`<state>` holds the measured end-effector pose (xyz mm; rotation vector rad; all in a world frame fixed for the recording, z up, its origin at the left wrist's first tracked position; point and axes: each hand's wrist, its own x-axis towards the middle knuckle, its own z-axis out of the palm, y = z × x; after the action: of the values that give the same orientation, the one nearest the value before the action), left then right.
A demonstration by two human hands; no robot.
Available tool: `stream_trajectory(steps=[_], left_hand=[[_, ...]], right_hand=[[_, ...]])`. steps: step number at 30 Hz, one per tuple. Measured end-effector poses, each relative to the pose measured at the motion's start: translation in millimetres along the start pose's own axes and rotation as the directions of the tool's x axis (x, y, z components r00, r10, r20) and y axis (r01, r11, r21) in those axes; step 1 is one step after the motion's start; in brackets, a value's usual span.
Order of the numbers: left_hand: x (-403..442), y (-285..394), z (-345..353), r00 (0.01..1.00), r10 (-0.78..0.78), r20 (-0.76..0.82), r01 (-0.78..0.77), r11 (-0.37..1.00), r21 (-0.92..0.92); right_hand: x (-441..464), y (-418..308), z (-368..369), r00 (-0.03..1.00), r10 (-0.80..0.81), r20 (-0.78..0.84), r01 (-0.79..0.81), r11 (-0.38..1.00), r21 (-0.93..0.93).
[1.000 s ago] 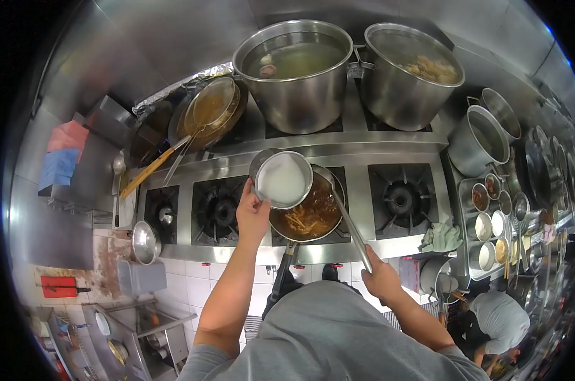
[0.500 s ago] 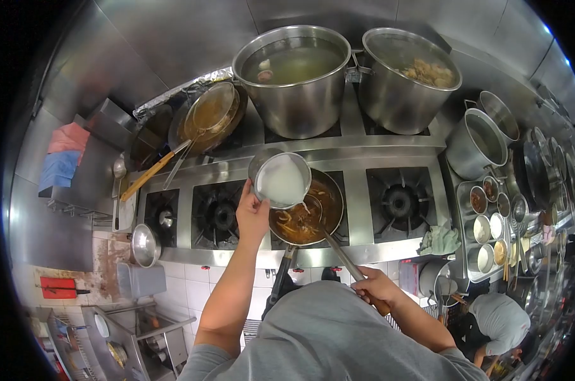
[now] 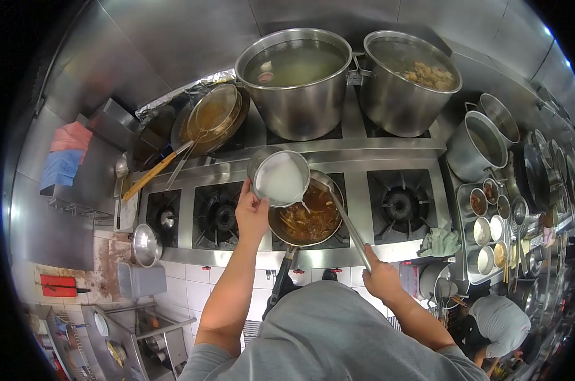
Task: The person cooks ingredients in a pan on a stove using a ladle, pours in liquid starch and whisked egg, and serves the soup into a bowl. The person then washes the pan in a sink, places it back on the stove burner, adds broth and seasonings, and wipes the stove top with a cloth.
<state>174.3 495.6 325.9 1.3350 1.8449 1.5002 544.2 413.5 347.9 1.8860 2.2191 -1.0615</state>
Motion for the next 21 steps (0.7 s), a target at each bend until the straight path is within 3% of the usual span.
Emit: stream_trajectory(steps=[5,7,8,10,11,13,17,19,20,21], left_hand=[[0,0,0,1.000,-0.002,0.003,0.002,1.000,-0.007],[1,3,0,1.000,-0.002,0.002,0.002,1.000,-0.004],[1,5,-1,1.000,-0.003,0.009,0.003,1.000,-0.003],[3,3,0,1.000,-0.002,0.018,0.002,1.000,-0.003],[4,-4,1,0.999,0.026,0.024,-0.026,0.999,0.019],[5,-2,1,0.998,0.053,0.029,-0.054,0.998,0.042],[3,17,0,1.000,0.028,0.010,-0.028,1.000,0.006],[3,18,0,0.999,0.036,0.018,-0.036,0.999,0.011],[3,15,0,0.999,0.044,0.009,-0.044,0.999,0.015],[4,11,1,0.999,0.054,0.001,-0.054,0.998,0.019]], right_hand=[[-3,10,6,0.998,0.028,0.053,-0.026,0.999,-0.027],[-4,17,10,0.970,-0.055,0.236,-0.065,0.880,0.470],[-4,19,12,0.970,-0.054,0.236,-0.065,0.880,0.470],[-5,19,13,0.851,-0.107,0.514,-0.419,0.449,0.789],[-5,19,12,0.852,-0.106,0.512,-0.419,0.448,0.790],[-4,17,8,0.793,-0.146,0.591,-0.538,0.288,0.792],[-7,9,0,0.814,-0.119,0.568,-0.500,0.354,0.791],[-7,3,-8,0.879,-0.077,0.471,-0.381,0.479,0.791],[-7,-1,-13,0.879,-0.077,0.471,-0.382,0.479,0.790],[-6,-5,-19,0.916,-0.050,0.399,-0.283,0.625,0.728]])
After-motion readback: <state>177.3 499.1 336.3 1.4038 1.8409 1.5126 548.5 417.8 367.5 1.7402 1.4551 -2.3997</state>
